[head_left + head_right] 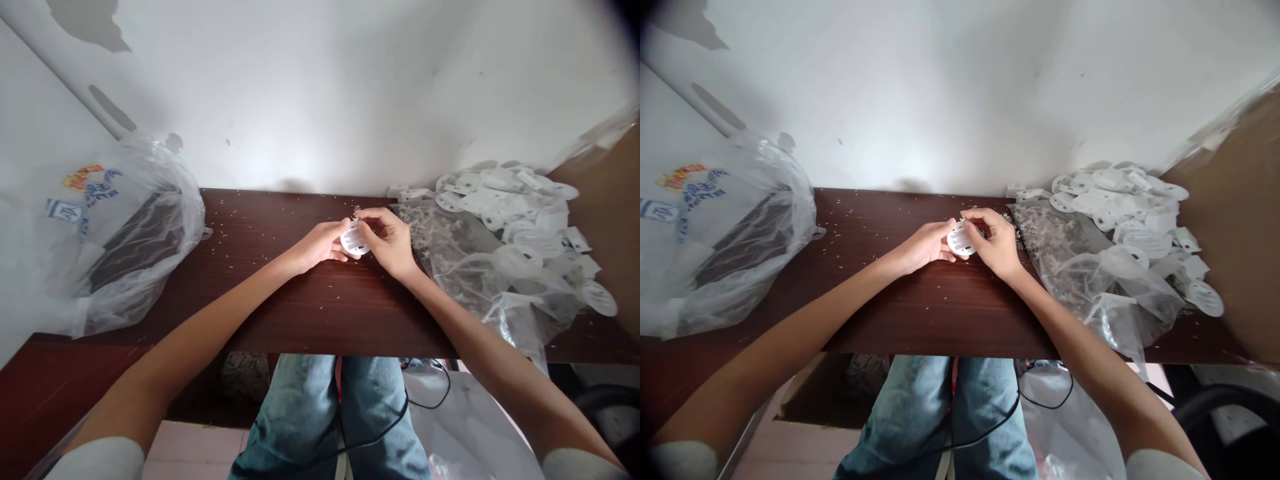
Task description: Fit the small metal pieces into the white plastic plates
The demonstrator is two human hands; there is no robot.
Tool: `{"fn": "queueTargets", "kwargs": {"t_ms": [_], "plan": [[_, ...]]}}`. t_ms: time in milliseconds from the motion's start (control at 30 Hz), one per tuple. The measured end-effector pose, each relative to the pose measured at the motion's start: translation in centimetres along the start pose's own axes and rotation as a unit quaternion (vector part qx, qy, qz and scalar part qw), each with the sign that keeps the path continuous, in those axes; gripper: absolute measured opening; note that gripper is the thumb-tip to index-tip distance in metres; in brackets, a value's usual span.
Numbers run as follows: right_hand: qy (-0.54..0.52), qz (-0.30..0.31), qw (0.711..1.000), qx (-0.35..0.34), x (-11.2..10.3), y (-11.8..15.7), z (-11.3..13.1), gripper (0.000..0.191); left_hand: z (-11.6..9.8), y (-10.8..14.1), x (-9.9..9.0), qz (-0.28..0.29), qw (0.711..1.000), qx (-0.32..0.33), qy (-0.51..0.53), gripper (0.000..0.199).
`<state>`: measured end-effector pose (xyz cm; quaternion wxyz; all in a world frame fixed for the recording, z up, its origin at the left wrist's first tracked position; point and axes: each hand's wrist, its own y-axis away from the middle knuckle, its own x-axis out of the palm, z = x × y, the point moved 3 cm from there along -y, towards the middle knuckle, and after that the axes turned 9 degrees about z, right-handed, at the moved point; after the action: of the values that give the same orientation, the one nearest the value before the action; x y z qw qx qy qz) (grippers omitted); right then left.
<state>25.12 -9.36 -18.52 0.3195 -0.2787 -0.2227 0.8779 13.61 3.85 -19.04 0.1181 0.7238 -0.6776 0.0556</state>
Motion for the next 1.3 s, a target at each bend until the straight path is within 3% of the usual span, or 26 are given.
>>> {"fn": "queueTargets", "kwargs": {"t_ms": [267,500,1000,1300], "plan": [[0.006,-0.046,0.999,0.026,-0.1,-0.1,-1.7,0.019,1.2,0.0,-0.3,-0.132,0.978,0.059,0.150,0.027],[0.080,-0.050,0.995,0.013,0.5,0.2,-1.3,0.016,1.2,0.0,-0.1,-0.125,0.973,0.078,0.175,0.026],[0.083,-0.052,0.995,0.024,0.5,0.1,-1.5,0.013,1.0,0.2,0.3,-0.122,0.976,0.094,0.153,0.034],[0.092,-0.060,0.994,0.028,0.6,0.1,-1.1,0.011,1.2,0.2,0.1,-0.147,0.970,0.113,0.160,0.033]]}}
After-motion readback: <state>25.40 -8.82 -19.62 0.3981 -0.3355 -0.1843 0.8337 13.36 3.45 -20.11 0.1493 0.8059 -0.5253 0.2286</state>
